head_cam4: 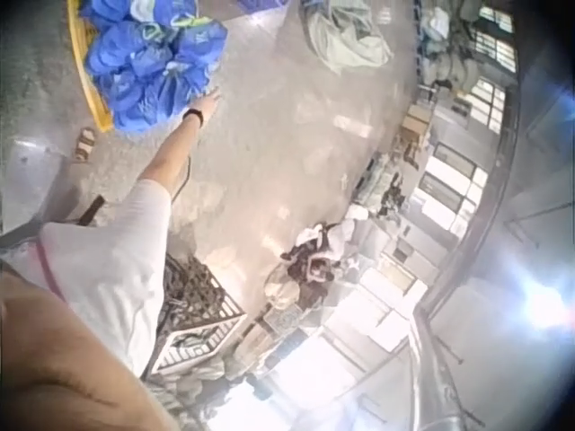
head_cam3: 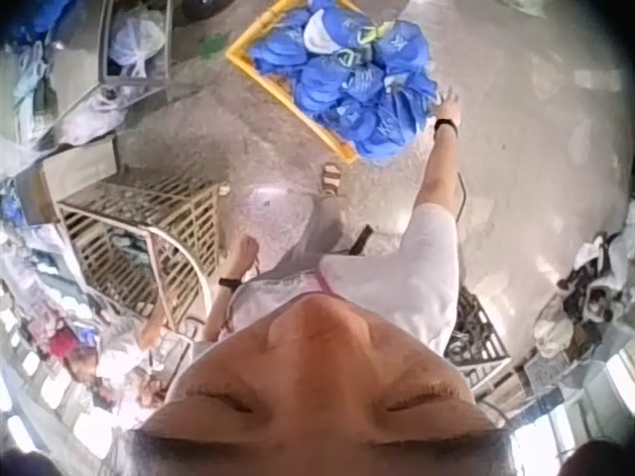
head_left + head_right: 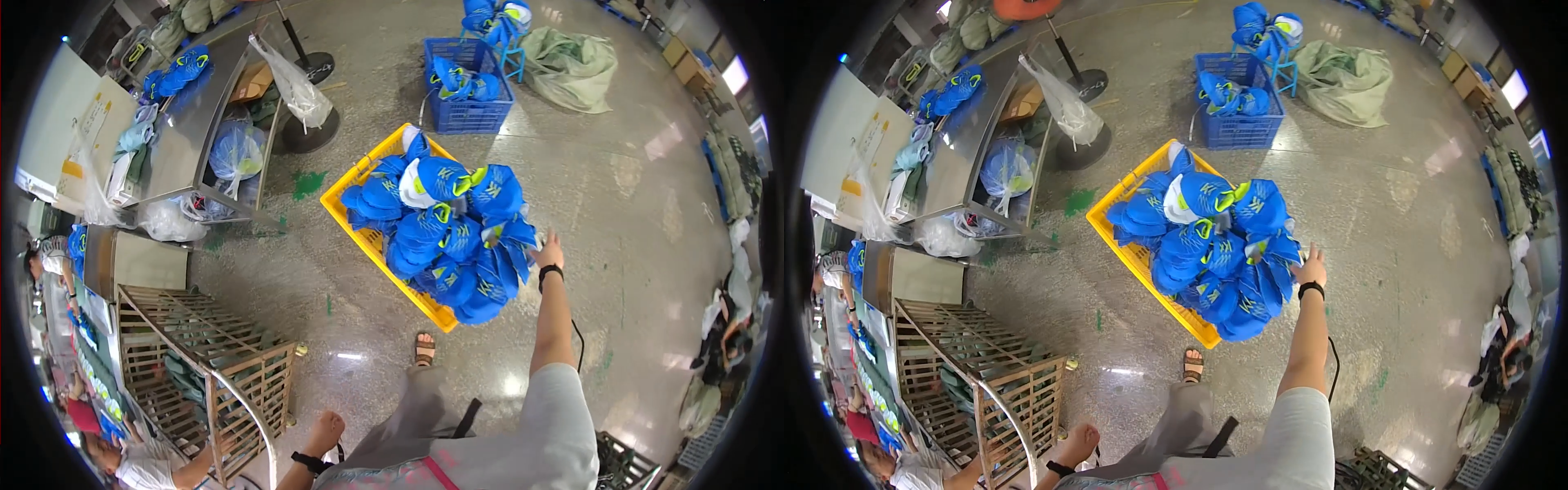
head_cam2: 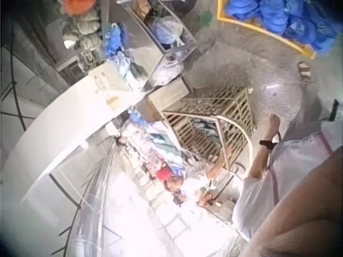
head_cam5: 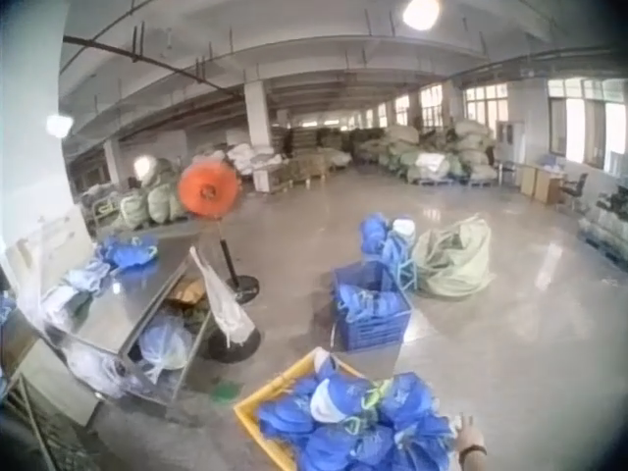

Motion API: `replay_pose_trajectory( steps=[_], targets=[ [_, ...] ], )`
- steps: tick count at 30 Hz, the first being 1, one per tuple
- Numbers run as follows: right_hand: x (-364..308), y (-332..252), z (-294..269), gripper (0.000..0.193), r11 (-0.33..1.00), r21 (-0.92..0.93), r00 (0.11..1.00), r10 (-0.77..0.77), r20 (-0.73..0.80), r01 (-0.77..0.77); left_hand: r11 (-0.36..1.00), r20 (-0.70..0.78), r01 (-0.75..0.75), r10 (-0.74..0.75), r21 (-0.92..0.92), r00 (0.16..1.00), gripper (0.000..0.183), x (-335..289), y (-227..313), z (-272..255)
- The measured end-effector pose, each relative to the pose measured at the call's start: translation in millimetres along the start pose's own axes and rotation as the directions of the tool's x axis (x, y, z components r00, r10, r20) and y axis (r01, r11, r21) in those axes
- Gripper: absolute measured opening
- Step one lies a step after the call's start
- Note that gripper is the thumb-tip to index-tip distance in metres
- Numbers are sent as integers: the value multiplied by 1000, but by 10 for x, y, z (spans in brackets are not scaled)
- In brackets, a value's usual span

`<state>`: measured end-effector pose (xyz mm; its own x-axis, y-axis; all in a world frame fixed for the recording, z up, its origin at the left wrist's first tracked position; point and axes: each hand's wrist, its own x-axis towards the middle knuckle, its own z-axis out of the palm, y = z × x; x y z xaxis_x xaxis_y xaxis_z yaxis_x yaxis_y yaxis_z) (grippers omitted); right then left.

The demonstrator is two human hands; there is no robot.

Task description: Gathering and stacking blue shoe upper components on a workbench and tying them together with plastic strips in a manufacturing facility.

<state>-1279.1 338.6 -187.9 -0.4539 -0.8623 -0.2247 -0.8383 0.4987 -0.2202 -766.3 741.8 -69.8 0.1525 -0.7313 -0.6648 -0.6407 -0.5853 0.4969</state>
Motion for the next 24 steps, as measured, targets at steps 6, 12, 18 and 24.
replay_pose_trajectory(
  steps=[6,12,18,24],
  targets=[
    [-9,-329,630,25,976,-193,986,-74,149,102,973,232,182,-211,142,949,31,51,357,-139],
    [-847,-435,849,15,935,-97,933,-322,161,340,997,136,60,-66,46,989,28,212,826,-398],
    [349,-845,329,18,989,-11,988,-150,-42,150,997,57,16,-12,-70,998,23,462,516,-418],
    [1108,-1552,894,27,904,312,935,-339,100,294,999,109,46,-43,-26,993,23,890,24,-288]
  ],
)
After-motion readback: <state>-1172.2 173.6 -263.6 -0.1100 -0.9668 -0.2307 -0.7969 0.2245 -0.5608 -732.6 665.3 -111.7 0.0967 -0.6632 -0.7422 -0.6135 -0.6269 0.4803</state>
